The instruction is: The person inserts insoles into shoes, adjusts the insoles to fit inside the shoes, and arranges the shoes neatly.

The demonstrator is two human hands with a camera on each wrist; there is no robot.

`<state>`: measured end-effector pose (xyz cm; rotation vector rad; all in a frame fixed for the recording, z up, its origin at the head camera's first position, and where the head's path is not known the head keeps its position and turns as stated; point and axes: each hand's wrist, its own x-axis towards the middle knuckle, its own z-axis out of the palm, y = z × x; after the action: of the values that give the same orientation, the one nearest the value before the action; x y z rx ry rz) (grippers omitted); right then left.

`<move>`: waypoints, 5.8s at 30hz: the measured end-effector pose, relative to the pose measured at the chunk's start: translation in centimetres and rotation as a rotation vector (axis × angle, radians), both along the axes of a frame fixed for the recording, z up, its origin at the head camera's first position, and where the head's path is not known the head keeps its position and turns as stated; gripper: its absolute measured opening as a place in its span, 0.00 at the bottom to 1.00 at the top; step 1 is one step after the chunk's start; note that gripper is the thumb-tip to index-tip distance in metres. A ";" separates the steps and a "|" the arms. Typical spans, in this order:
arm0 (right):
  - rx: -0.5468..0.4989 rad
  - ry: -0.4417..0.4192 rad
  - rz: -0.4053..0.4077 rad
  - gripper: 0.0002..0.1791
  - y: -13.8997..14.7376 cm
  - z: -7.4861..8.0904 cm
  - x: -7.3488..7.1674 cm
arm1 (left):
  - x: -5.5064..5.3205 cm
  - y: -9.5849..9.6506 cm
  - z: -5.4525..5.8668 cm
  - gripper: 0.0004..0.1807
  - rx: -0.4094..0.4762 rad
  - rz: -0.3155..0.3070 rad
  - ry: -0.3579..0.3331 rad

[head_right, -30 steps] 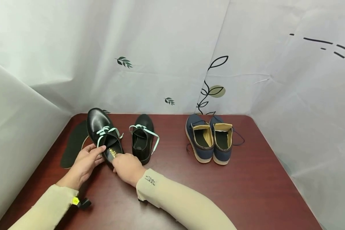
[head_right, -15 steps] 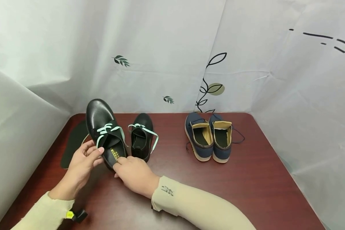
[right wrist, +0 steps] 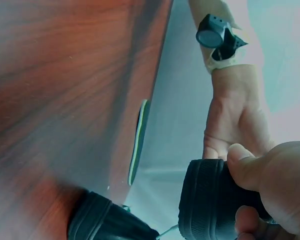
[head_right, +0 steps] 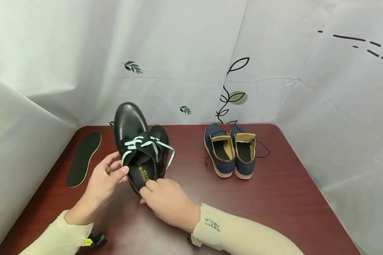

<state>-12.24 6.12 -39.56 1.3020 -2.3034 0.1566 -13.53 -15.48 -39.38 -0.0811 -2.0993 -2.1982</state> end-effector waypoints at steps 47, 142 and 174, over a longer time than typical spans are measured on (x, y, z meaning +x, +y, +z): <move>0.005 -0.233 -0.054 0.13 7.9 -5.6 0.1 | -2.3 9.7 -6.7 0.44 -0.495 -0.187 -0.225; -0.321 -0.734 -0.471 0.24 7.5 -7.3 -10.2 | -2.4 10.0 -7.5 0.36 -0.391 -0.255 -0.247; -0.237 -0.708 -0.487 0.25 7.1 -6.8 -10.0 | -4.5 -7.9 -3.7 0.21 -0.990 0.119 0.048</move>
<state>-22.21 13.21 -46.32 0.5778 -2.9851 0.7992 -18.05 -23.34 -43.07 -0.0738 -2.8223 -0.9026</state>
